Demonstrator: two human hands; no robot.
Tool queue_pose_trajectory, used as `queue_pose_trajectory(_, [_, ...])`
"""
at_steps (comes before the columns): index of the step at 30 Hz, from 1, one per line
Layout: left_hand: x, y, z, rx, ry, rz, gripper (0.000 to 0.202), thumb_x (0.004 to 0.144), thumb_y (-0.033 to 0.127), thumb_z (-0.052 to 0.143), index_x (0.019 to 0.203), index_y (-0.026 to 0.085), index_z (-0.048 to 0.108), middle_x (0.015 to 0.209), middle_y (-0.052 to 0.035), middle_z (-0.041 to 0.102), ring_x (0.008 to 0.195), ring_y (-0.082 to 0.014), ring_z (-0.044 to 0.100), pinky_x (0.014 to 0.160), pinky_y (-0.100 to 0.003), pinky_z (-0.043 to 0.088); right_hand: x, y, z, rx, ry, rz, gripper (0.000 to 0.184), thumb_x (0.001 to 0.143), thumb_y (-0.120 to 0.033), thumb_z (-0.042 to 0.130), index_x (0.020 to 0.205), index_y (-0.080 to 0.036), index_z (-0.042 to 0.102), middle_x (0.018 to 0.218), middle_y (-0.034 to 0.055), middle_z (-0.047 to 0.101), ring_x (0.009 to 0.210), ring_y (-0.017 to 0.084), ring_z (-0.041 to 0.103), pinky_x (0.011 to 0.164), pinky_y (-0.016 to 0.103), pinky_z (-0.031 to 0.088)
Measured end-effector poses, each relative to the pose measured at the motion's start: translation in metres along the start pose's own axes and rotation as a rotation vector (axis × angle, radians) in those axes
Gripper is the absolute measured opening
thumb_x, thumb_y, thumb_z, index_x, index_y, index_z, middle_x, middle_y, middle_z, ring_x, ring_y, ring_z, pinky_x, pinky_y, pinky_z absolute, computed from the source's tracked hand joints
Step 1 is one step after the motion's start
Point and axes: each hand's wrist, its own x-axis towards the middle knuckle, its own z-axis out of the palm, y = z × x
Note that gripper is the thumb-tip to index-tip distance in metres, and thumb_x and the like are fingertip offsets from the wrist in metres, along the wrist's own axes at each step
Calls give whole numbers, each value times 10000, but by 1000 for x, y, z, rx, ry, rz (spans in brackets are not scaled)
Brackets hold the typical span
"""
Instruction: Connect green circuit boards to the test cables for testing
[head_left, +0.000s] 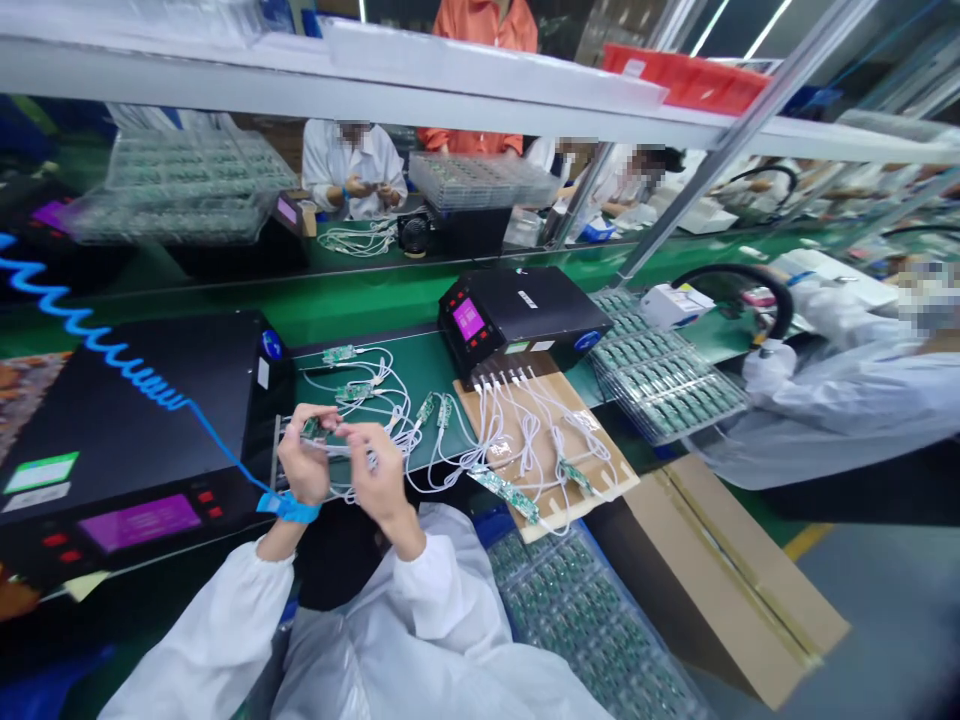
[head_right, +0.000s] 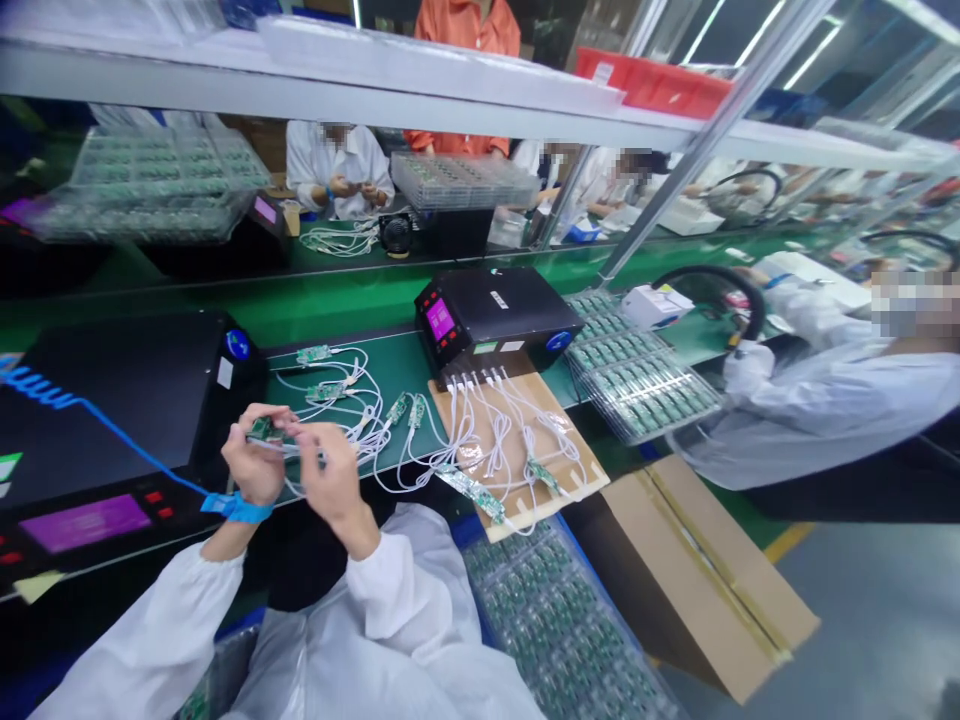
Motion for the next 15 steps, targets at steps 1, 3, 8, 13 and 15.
queue_pose_trajectory(1, [0, 2, 5, -69, 55, -18, 492, 996, 556, 413, 865, 195, 719, 752, -29, 525, 750, -199, 560, 785, -362, 514, 3, 5, -7, -50, 2, 11, 253, 1082, -259, 500, 1128, -183, 737, 1102, 96, 771, 1094, 183, 714, 1012, 347, 572])
queue_pose_trajectory(3, [0, 6, 12, -191, 109, -47, 451, 993, 550, 472, 834, 190, 691, 708, -17, 518, 712, -184, 560, 771, -354, 513, 10, 17, -18, -172, -86, 24, 219, 1059, -229, 559, 1172, -183, 741, 1147, 105, 756, 1131, 197, 694, 1040, 363, 552])
queue_pose_trajectory(8, [-3, 7, 18, -361, 137, -87, 423, 972, 573, 563, 858, 186, 691, 694, -21, 559, 679, -175, 559, 740, -358, 527, 16, 42, -23, -286, -389, -62, 247, 990, -217, 701, 1233, -208, 745, 1230, 99, 752, 1189, 227, 664, 1060, 391, 526])
queue_pose_trajectory(13, [-4, 2, 16, -392, 128, -143, 415, 965, 553, 560, 780, 194, 654, 698, -24, 547, 673, -171, 558, 725, -354, 534, 13, 49, -18, -311, -365, -124, 177, 1041, -214, 614, 1101, -189, 779, 1033, 85, 786, 1005, 215, 699, 941, 384, 532])
queue_pose_trajectory(15, [-3, 0, 14, -390, 106, -162, 428, 961, 547, 554, 729, 196, 632, 703, -28, 545, 670, -168, 555, 732, -355, 540, 13, 50, -18, -321, -355, -165, 194, 1055, -229, 591, 1078, -189, 779, 1016, 81, 787, 985, 212, 702, 947, 391, 512])
